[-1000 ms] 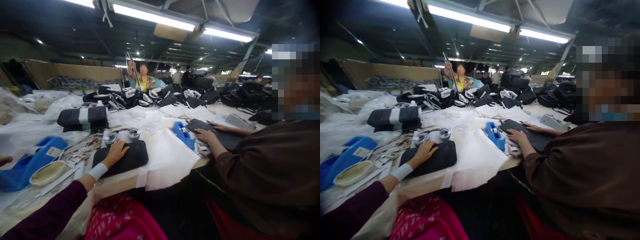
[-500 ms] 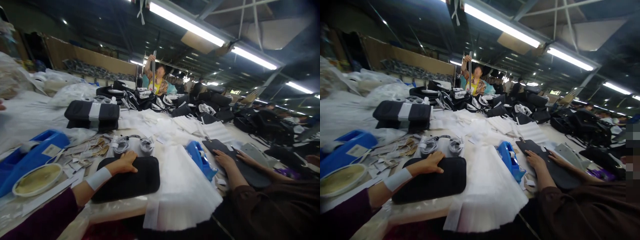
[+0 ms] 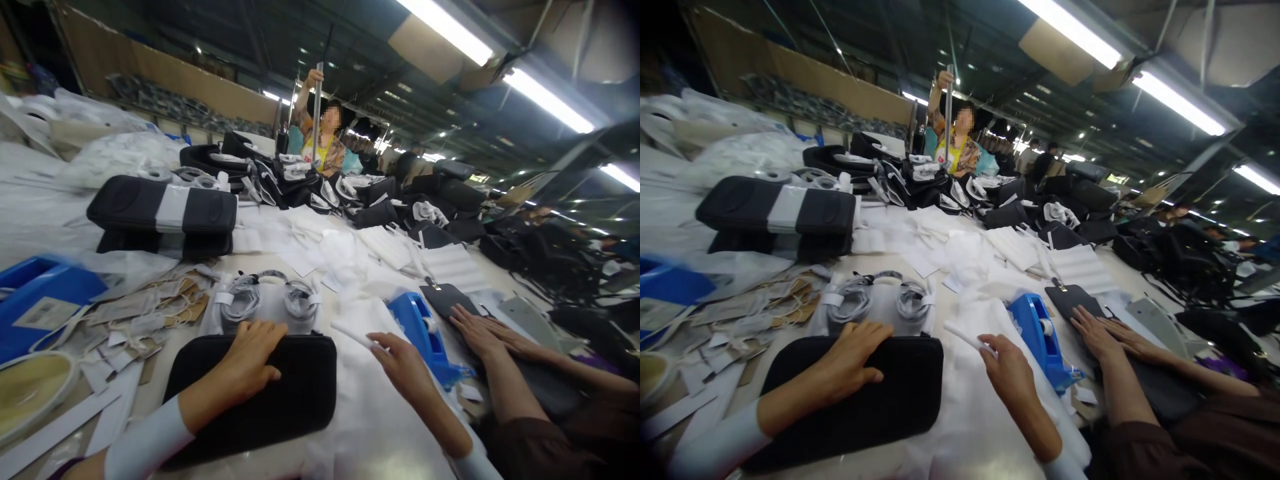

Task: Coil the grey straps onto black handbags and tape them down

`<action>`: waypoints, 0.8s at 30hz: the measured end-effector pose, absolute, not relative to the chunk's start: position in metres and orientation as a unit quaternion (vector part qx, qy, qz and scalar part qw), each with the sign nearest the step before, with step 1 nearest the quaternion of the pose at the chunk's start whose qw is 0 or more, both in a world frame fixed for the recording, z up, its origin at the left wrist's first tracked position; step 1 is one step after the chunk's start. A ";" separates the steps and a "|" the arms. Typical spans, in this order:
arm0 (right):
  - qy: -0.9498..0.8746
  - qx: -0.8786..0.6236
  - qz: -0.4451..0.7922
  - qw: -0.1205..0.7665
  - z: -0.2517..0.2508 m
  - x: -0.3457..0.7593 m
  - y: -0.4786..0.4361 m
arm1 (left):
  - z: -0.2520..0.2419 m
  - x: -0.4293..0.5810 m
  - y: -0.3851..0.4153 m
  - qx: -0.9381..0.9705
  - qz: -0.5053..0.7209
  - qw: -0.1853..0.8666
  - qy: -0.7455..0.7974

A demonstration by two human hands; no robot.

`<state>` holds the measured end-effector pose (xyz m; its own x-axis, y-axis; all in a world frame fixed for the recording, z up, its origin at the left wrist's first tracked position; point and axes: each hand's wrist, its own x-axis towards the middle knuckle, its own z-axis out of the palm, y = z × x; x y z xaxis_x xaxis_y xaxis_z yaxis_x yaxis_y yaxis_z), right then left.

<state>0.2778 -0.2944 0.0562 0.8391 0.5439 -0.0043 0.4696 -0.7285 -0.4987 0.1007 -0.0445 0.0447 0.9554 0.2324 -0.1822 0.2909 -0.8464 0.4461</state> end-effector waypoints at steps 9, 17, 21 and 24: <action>-0.233 -0.867 0.306 0.316 0.035 0.302 -0.262 | 0.048 0.097 -0.046 0.956 -0.041 0.260 0.133; -0.233 -0.829 0.359 0.360 0.030 0.315 -0.260 | 0.052 0.091 -0.050 0.942 -0.045 0.298 0.151; -0.242 -0.825 0.365 0.357 0.017 0.329 -0.259 | 0.046 0.094 -0.046 0.946 -0.043 0.286 0.144; -0.302 -0.804 0.378 0.345 0.010 0.327 -0.250 | 0.045 0.099 -0.042 0.955 -0.074 0.254 0.136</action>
